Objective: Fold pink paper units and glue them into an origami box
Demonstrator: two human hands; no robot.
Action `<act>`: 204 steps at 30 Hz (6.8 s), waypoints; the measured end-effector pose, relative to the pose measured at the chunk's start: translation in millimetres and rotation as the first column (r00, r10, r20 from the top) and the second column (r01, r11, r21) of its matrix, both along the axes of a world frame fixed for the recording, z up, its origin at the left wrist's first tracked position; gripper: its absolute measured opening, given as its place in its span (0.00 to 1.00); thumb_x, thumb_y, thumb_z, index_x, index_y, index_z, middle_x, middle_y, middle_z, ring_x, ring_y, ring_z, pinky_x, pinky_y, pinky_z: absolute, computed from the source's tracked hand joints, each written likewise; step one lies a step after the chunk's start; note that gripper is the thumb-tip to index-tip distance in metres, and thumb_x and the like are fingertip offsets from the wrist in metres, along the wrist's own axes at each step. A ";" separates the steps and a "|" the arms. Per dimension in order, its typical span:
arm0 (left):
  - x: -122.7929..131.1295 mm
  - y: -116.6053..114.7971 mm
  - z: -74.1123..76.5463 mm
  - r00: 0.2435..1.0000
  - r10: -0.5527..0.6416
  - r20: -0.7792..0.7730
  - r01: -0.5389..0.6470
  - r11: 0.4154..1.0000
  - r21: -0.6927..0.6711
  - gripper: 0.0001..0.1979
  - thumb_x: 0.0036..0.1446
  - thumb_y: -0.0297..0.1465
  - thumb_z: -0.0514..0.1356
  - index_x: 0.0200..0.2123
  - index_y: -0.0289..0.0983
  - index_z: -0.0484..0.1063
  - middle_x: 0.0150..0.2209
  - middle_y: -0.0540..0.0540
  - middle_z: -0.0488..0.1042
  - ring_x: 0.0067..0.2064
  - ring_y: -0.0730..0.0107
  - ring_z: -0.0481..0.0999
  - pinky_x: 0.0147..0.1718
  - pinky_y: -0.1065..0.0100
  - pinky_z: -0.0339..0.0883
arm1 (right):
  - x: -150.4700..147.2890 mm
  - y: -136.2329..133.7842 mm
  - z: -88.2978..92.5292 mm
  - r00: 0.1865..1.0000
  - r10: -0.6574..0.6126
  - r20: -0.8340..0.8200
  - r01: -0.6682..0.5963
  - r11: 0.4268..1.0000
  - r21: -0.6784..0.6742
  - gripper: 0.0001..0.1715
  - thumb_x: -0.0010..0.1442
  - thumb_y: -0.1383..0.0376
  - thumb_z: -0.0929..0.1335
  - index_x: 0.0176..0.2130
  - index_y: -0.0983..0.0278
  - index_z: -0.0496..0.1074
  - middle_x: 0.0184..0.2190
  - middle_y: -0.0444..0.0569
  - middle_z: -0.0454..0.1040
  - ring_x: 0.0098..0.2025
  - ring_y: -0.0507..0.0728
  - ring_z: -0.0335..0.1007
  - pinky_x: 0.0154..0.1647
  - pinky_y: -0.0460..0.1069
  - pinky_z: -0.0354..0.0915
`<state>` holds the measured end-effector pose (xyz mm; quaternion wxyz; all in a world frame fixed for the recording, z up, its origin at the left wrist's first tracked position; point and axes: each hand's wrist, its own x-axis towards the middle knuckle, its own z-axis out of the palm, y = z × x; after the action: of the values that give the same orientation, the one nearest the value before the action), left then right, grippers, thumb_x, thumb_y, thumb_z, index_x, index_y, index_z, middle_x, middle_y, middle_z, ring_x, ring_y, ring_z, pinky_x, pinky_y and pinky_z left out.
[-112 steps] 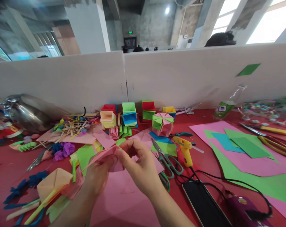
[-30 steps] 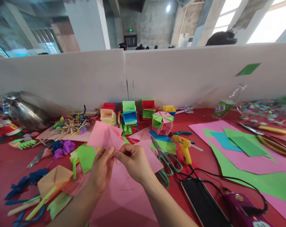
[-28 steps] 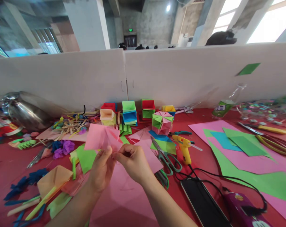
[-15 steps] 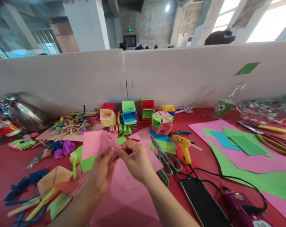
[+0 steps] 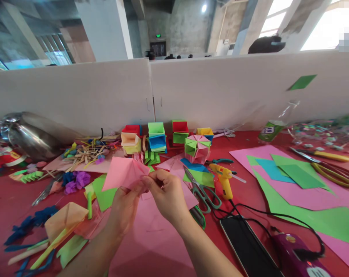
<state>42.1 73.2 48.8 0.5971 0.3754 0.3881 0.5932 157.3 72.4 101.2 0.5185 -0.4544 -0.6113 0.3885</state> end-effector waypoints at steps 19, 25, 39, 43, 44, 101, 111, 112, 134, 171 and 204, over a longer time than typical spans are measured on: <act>-5.3 -5.6 24.5 0.928 -0.333 -0.167 0.341 0.940 0.023 0.12 0.47 0.34 0.65 0.36 0.35 0.77 0.33 0.47 0.77 0.35 0.66 0.73 0.35 0.69 0.63 | 19.4 8.2 3.9 0.968 0.052 -0.244 -0.096 0.980 -0.174 0.17 0.44 0.57 0.73 0.19 0.66 0.67 0.18 0.39 0.62 0.21 0.47 0.53 0.22 0.44 0.51; 0.6 -6.2 18.0 0.983 -0.183 -0.024 0.184 0.982 0.043 0.14 0.47 0.35 0.65 0.37 0.35 0.77 0.31 0.47 0.77 0.34 0.66 0.74 0.36 0.68 0.64 | 14.4 5.6 3.6 0.973 0.052 -0.224 -0.097 0.976 -0.196 0.20 0.47 0.56 0.71 0.18 0.65 0.64 0.16 0.38 0.56 0.21 0.47 0.49 0.21 0.45 0.48; 4.4 -7.8 12.1 0.983 -0.186 -0.006 0.186 0.983 0.004 0.12 0.46 0.36 0.66 0.32 0.33 0.77 0.27 0.48 0.76 0.30 0.70 0.71 0.31 0.70 0.64 | 10.8 3.0 8.0 0.995 -0.076 -0.066 0.075 0.997 -0.008 0.19 0.53 0.60 0.67 0.17 0.64 0.61 0.17 0.40 0.56 0.22 0.48 0.49 0.22 0.45 0.51; 4.7 -8.3 13.3 0.981 -0.165 -0.102 0.163 0.986 -0.023 0.12 0.43 0.36 0.67 0.22 0.32 0.74 0.20 0.50 0.72 0.25 0.74 0.67 0.27 0.73 0.61 | 13.1 5.0 4.9 0.993 -0.103 -0.055 0.101 0.994 -0.042 0.19 0.54 0.58 0.67 0.19 0.65 0.64 0.18 0.41 0.60 0.22 0.49 0.53 0.22 0.45 0.52; 4.7 -8.1 13.3 0.981 -0.158 -0.115 0.155 0.987 -0.032 0.12 0.42 0.36 0.68 0.20 0.32 0.74 0.19 0.50 0.71 0.24 0.75 0.66 0.26 0.73 0.60 | 13.7 5.5 4.5 0.993 -0.101 -0.053 0.098 0.993 -0.061 0.18 0.54 0.58 0.67 0.19 0.66 0.65 0.18 0.42 0.61 0.22 0.49 0.54 0.22 0.45 0.52; -20.5 16.4 21.4 0.968 -0.164 0.192 0.175 0.984 -0.039 0.09 0.43 0.34 0.67 0.25 0.34 0.74 0.21 0.52 0.70 0.23 0.79 0.64 0.26 0.75 0.58 | 19.2 9.1 1.0 0.979 -0.128 0.157 0.067 0.935 0.347 0.11 0.57 0.67 0.67 0.42 0.60 0.70 0.40 0.49 0.69 0.37 0.53 0.67 0.34 0.48 0.67; -21.8 19.9 16.5 0.978 -0.176 0.113 0.180 0.983 -0.023 0.13 0.45 0.37 0.66 0.22 0.33 0.71 0.19 0.54 0.64 0.22 0.79 0.59 0.25 0.75 0.56 | 18.0 6.1 -1.1 0.932 -0.254 0.257 0.086 0.846 0.526 0.18 0.56 0.71 0.67 0.46 0.57 0.68 0.41 0.46 0.67 0.38 0.53 0.64 0.37 0.48 0.63; -22.3 20.0 16.7 0.979 -0.174 0.109 0.178 0.984 -0.025 0.13 0.44 0.38 0.66 0.22 0.33 0.71 0.19 0.54 0.65 0.22 0.79 0.59 0.25 0.74 0.56 | 17.6 5.3 -0.8 0.934 -0.247 0.259 0.080 0.849 0.522 0.17 0.57 0.71 0.67 0.46 0.57 0.68 0.41 0.46 0.67 0.38 0.52 0.64 0.37 0.48 0.63; -29.3 23.7 14.6 0.965 -0.241 -0.106 0.242 0.970 0.002 0.15 0.49 0.40 0.62 0.21 0.33 0.68 0.20 0.54 0.61 0.24 0.77 0.57 0.26 0.73 0.52 | 20.6 8.2 0.2 0.978 -0.160 0.134 0.112 0.943 0.313 0.06 0.57 0.67 0.66 0.38 0.60 0.66 0.37 0.45 0.66 0.36 0.52 0.63 0.36 0.49 0.62; -32.0 11.3 36.7 0.948 -0.315 0.050 0.314 0.949 0.024 0.22 0.49 0.48 0.59 0.18 0.34 0.67 0.19 0.52 0.60 0.23 0.76 0.56 0.25 0.72 0.52 | 19.6 6.7 7.5 0.900 0.258 0.352 -0.310 0.945 0.101 0.16 0.58 0.60 0.67 0.47 0.58 0.73 0.46 0.51 0.73 0.48 0.60 0.68 0.47 0.52 0.65; -38.3 16.2 32.6 0.935 -0.353 0.020 0.350 0.933 0.088 0.14 0.52 0.39 0.61 0.24 0.33 0.72 0.22 0.50 0.64 0.26 0.75 0.60 0.28 0.72 0.54 | 23.6 10.2 -0.5 0.948 0.191 0.255 -0.251 0.941 0.229 0.13 0.59 0.63 0.65 0.45 0.56 0.72 0.46 0.50 0.69 0.50 0.60 0.64 0.49 0.52 0.62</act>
<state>3.9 89.5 81.5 0.6843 0.4527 0.2790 0.4990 180.9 82.7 100.7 0.4523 -0.3527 -0.7596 0.3066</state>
